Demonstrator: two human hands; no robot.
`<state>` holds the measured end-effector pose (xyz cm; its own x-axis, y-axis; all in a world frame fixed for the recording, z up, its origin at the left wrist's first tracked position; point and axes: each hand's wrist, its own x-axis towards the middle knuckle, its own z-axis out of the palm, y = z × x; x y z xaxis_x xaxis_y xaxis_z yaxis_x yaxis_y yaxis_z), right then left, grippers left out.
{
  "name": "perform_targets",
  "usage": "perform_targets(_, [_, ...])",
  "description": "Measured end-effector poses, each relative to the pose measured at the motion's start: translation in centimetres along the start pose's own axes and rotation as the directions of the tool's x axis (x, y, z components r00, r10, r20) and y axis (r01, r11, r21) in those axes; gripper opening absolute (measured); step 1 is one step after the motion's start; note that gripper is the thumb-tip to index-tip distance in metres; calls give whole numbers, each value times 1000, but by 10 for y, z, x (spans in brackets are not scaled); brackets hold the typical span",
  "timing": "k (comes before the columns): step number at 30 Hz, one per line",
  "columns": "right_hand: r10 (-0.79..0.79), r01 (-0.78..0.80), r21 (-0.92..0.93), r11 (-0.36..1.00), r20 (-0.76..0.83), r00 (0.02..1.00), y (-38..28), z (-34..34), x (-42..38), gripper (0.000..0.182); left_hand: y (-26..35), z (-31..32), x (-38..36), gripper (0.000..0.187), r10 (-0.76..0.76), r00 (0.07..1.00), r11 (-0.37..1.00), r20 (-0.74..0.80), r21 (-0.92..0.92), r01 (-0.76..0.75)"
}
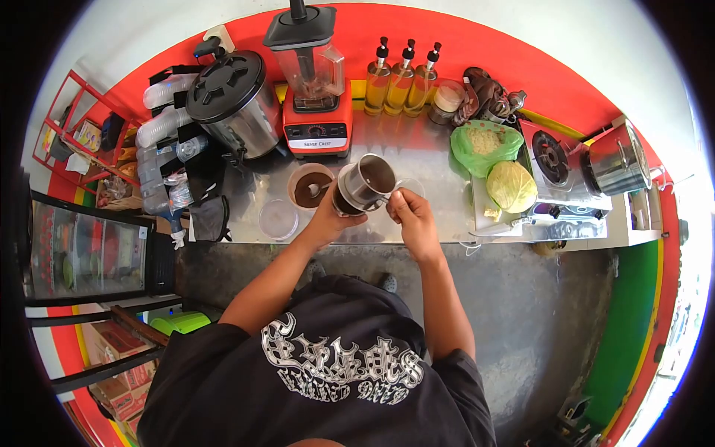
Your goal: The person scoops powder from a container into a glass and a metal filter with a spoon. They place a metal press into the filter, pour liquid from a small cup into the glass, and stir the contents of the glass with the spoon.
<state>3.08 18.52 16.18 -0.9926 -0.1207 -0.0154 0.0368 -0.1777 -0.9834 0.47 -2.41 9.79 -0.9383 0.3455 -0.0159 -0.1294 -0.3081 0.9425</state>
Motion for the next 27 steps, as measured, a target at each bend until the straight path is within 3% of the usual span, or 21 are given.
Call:
perform_targets(4, [-44, 43, -40, 998, -19, 999, -20, -7, -4, 40, 0, 4, 4, 95, -3, 999, 1000, 34, -7, 3])
perform_targets(13, [-156, 113, -384, 917, -83, 984, -40, -20, -23, 40, -11, 20, 15, 94, -74, 994, 994, 78, -77, 80])
perform_targets(15, [-146, 91, -407, 909, -105, 984, -37, -27, -26, 39, -17, 22, 16, 94, -5, 996, 1000, 87, 26, 3])
perform_targets(19, [-179, 91, -368, 925, -210, 961, -23, -51, -32, 39, -48, 10, 20, 92, -38, 992, 991, 121, 134, 21])
perform_targets(21, [-170, 61, -378, 924, -262, 950, -17, -67, -39, 39, -67, -1, 21, 90, 96, 989, 833, 108, 535, -139])
perform_targets(27, [-105, -35, -306, 951, -428, 898, 25, -124, -56, 38, -102, -13, 24, 91, 42, 999, 851, 35, 523, -54])
